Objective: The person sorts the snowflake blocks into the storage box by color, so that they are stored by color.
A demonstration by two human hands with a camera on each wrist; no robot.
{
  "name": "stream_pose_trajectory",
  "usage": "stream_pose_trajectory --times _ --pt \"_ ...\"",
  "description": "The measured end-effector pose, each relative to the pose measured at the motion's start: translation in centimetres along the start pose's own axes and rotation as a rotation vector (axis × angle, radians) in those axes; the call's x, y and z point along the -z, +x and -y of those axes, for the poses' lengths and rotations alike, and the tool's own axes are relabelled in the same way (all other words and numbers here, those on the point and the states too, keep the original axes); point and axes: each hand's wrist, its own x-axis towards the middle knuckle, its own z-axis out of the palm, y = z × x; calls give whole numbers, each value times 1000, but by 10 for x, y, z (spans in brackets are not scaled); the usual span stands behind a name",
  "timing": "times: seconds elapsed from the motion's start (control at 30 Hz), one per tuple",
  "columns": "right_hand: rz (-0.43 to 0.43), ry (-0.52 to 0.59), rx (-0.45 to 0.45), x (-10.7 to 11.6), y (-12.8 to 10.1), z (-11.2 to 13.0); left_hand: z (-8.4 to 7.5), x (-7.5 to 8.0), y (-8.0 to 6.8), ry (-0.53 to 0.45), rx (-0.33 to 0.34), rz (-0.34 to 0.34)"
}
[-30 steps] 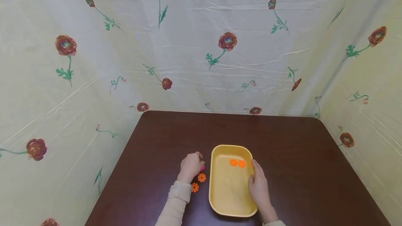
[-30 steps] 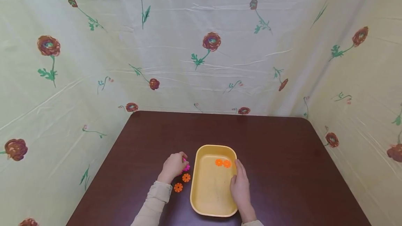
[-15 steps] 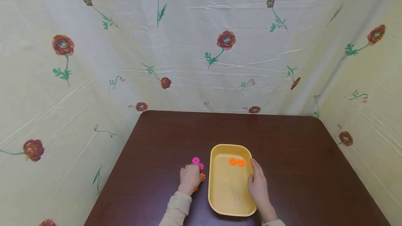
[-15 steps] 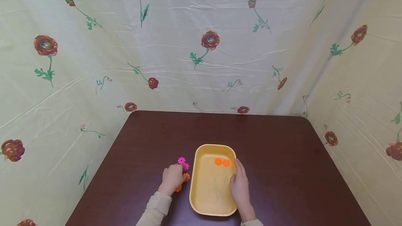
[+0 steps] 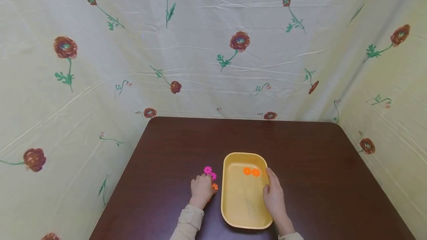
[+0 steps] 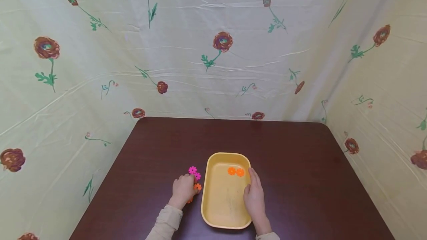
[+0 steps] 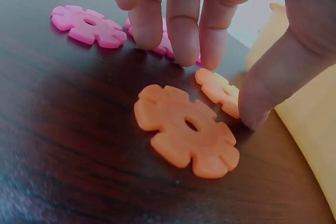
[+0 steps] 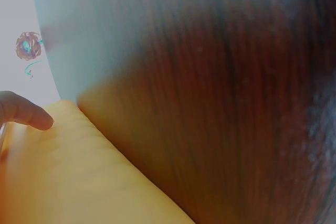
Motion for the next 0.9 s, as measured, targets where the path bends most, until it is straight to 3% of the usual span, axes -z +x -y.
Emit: stream_pose_trajectory --times 0.17,0.3,0.7,0.9 --pt "6 1 -4 0 0 1 1 0 1 -20 -9 10" --pt "11 -1 -12 0 0 0 4 1 2 -98 1 47" --pt "5 3 0 0 0 -1 22 4 8 -560 115 149" --pt "21 0 -14 1 0 -1 28 13 18 -766 250 159"
